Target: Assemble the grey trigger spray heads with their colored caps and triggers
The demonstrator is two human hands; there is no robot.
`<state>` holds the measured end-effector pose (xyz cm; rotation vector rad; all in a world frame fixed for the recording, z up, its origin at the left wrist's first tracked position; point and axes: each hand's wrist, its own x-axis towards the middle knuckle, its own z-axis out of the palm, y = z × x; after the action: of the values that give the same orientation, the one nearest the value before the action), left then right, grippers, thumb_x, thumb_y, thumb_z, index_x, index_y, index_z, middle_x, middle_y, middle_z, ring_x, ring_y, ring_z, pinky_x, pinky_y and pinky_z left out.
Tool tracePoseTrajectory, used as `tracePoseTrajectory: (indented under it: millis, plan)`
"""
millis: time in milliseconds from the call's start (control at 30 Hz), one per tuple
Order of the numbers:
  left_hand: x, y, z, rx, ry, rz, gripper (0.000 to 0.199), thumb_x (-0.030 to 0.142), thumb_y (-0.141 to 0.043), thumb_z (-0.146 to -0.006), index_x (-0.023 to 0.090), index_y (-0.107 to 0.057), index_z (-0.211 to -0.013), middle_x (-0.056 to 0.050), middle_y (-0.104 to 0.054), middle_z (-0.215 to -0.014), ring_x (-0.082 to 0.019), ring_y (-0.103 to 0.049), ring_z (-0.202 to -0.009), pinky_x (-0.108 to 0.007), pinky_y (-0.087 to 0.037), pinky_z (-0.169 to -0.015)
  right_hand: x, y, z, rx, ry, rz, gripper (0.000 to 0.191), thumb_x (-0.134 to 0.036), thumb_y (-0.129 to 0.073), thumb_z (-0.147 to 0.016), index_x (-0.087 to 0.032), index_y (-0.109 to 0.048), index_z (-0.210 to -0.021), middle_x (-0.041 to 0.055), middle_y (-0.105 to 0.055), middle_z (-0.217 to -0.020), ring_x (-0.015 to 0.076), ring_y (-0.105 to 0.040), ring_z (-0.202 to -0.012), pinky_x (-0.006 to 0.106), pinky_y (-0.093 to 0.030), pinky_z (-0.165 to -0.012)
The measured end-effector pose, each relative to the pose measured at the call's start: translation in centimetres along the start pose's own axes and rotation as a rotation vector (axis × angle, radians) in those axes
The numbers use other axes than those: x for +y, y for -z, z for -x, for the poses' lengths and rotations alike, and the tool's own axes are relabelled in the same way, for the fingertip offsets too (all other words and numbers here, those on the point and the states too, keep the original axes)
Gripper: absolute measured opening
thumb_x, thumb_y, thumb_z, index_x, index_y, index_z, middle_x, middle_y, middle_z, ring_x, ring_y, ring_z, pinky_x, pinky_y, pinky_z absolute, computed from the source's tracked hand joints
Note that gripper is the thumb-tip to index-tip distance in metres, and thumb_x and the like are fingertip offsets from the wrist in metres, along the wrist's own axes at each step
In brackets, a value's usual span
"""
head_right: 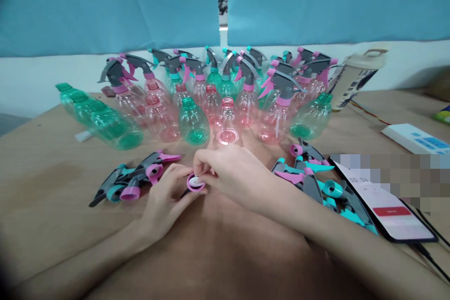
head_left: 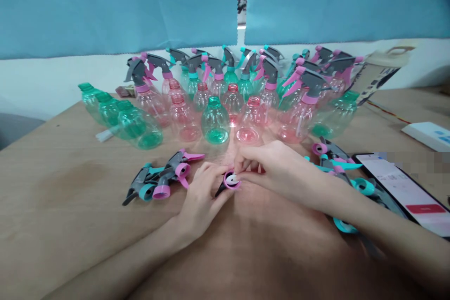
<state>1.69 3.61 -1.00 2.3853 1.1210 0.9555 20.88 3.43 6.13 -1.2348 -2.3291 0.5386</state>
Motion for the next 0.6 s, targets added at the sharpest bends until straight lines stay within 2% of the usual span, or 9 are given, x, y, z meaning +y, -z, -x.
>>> tracePoseTrajectory:
  millis: [133,300,400,500,600]
  plan:
    - [-0.02,-0.02,-0.03,-0.004,0.001,0.0,0.026,0.02,-0.064,-0.081,0.023,-0.053,-0.105,-0.001,-0.057,-0.094,-0.018,-0.052,-0.09,-0.028,-0.043,-0.076,-0.01,-0.19,0.34,0.054,0.055,0.17,0.008,-0.013,-0.058,-0.081,-0.018,-0.054,-0.077,-0.0047,-0.06,-0.068,0.0095,-0.051,-0.061,0.023,-0.028,-0.051]
    - [-0.07,-0.12,0.01,0.012,-0.021,0.005,0.027,0.021,-0.063,-0.082,0.025,-0.052,-0.106,-0.001,-0.058,-0.094,-0.018,-0.053,-0.09,-0.03,-0.044,-0.076,-0.3,0.28,0.47,0.107,0.089,0.092,0.006,-0.014,-0.054,-0.085,-0.019,-0.054,-0.082,-0.0049,-0.062,-0.078,0.0091,-0.053,-0.068,0.022,-0.033,-0.057]
    - [-0.13,-0.16,0.03,0.026,-0.034,0.01,0.026,0.022,-0.061,-0.083,0.024,-0.052,-0.107,-0.002,-0.059,-0.095,-0.019,-0.054,-0.092,-0.031,-0.045,-0.077,-0.7,0.37,0.7,0.06,0.082,0.051,0.006,-0.017,-0.05,-0.086,-0.021,-0.054,-0.089,-0.0031,-0.063,-0.083,0.0112,-0.055,-0.072,0.022,-0.035,-0.058]
    - [-0.11,-0.11,-0.05,0.015,-0.04,0.003,0.025,0.022,-0.061,-0.083,0.023,-0.053,-0.107,-0.002,-0.059,-0.097,-0.02,-0.053,-0.094,-0.032,-0.045,-0.079,-0.78,-0.07,0.84,-0.031,0.039,0.041,0.018,-0.018,-0.047,-0.086,-0.02,-0.051,-0.104,0.0022,-0.065,-0.086,0.0158,-0.058,-0.075,0.025,-0.037,-0.059]
    - [0.0,-0.03,-0.16,0.022,-0.048,-0.002,0.023,0.022,-0.063,-0.082,0.022,-0.054,-0.103,-0.002,-0.06,-0.094,-0.02,-0.053,-0.091,-0.032,-0.045,-0.078,-0.65,-0.56,0.79,-0.055,-0.005,0.042,0.027,-0.017,-0.044,-0.086,-0.019,-0.046,-0.113,0.0052,-0.065,-0.086,0.0183,-0.059,-0.075,0.026,-0.039,-0.059]
